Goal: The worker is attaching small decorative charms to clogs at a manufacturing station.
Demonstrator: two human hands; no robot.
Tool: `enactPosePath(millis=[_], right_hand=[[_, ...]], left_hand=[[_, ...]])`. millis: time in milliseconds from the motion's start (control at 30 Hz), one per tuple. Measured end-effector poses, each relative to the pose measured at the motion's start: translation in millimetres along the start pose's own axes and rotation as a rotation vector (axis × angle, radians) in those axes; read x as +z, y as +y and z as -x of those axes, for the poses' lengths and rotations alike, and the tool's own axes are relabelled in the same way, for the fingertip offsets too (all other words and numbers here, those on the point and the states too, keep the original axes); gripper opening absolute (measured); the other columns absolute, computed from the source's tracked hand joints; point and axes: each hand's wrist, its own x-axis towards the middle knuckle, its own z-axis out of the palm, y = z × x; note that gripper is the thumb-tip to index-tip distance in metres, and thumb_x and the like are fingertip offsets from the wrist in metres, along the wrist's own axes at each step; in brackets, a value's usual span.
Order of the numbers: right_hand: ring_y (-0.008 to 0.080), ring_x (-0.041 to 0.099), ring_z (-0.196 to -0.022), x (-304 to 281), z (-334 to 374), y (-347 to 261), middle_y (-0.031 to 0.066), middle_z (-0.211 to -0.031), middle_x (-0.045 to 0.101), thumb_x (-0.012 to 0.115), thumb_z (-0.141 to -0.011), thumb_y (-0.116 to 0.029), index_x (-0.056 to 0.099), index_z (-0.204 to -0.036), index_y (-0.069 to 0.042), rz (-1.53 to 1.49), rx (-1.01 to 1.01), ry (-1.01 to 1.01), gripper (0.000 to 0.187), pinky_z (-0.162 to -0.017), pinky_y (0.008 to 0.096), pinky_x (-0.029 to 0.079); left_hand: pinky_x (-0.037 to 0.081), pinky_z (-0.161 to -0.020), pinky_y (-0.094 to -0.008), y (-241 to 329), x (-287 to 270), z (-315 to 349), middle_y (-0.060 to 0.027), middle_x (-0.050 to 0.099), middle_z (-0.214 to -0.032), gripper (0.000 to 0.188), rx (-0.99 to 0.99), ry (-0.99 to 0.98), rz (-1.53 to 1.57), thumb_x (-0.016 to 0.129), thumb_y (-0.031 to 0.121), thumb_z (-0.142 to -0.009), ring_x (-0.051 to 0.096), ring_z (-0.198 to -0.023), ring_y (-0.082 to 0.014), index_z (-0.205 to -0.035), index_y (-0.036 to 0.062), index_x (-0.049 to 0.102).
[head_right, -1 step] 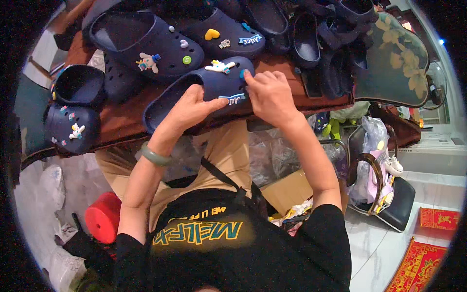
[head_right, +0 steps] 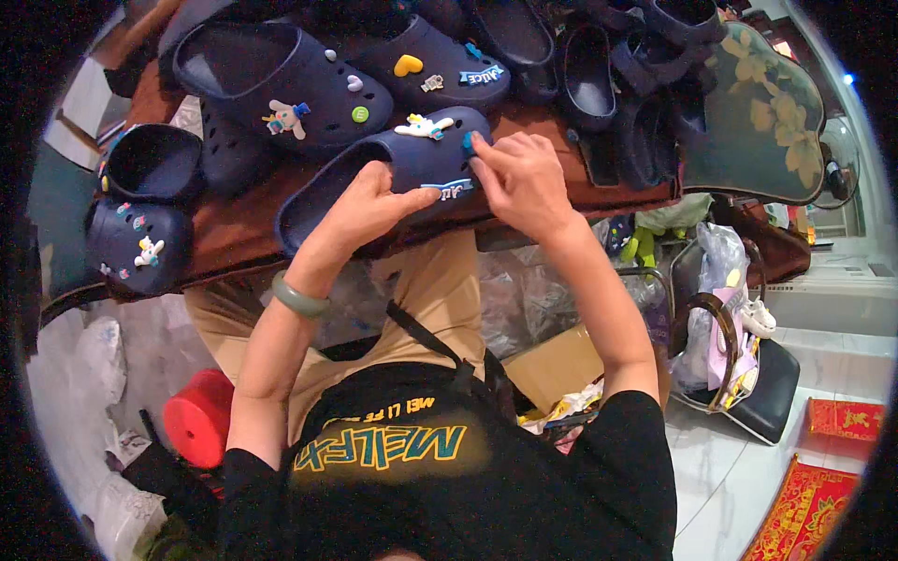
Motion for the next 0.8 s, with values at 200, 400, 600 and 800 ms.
enactPosePath(millis=[200, 400, 600, 800], right_hand=[[0.0148, 0.059, -0.078, 5.8, -12.8, 14.6, 0.004, -0.078, 0.065, 0.079, -0.076, -0.015, 0.071, -0.095, -0.003, -0.596, 0.414, 0.058, 0.024, -0.073, 0.0306, 0.048], [0.0102, 0.056, -0.094, -7.5, -30.5, 31.9, 0.0062, -0.105, 0.063, 0.076, -0.082, -0.021, 0.047, -0.135, -0.006, -0.903, 0.735, -0.367, 0.062, -0.078, 0.0289, 0.049], [0.0149, 0.054, -0.108, 5.7, -32.1, 30.8, 0.0092, -0.122, 0.056, 0.07, -0.087, -0.016, 0.038, -0.139, 0.0, -1.14, 0.694, -0.43, 0.063, -0.091, 0.029, 0.047], [0.0145, 0.052, -0.111, 27.0, -28.4, 18.5, 0.0076, -0.12, 0.054, 0.068, -0.089, -0.015, 0.038, -0.134, -0.003, -0.962, 0.682, -0.258, 0.056, -0.098, 0.0299, 0.043]], left_hand=[[0.048, -0.076, -0.0253, 1.3, 5.7, 6.0, -0.003, 0.064, -0.102, 0.037, 0.164, -0.003, 0.161, 0.069, 0.014, -0.085, 0.057, -0.088, -0.0084, -0.115, -0.0045, 0.06], [0.049, -0.084, -0.0279, -8.8, 5.4, 3.2, -0.0053, 0.063, -0.111, 0.042, 0.241, -0.028, 0.089, 0.066, 0.013, -0.087, 0.057, -0.094, -0.012, -0.122, -0.0062, 0.055], [0.05, -0.072, -0.041, -7.1, 5.0, 2.7, -0.0252, 0.063, -0.084, 0.044, 0.328, 0.059, -0.074, 0.068, 0.026, -0.079, 0.064, -0.078, -0.0349, -0.106, -0.0071, 0.06], [0.049, -0.08, -0.0293, 3.2, -2.2, -0.3, -0.0085, 0.066, -0.097, 0.038, -0.04, -0.094, -0.373, 0.069, 0.017, -0.083, 0.058, -0.087, -0.0109, -0.114, -0.0038, 0.061]])
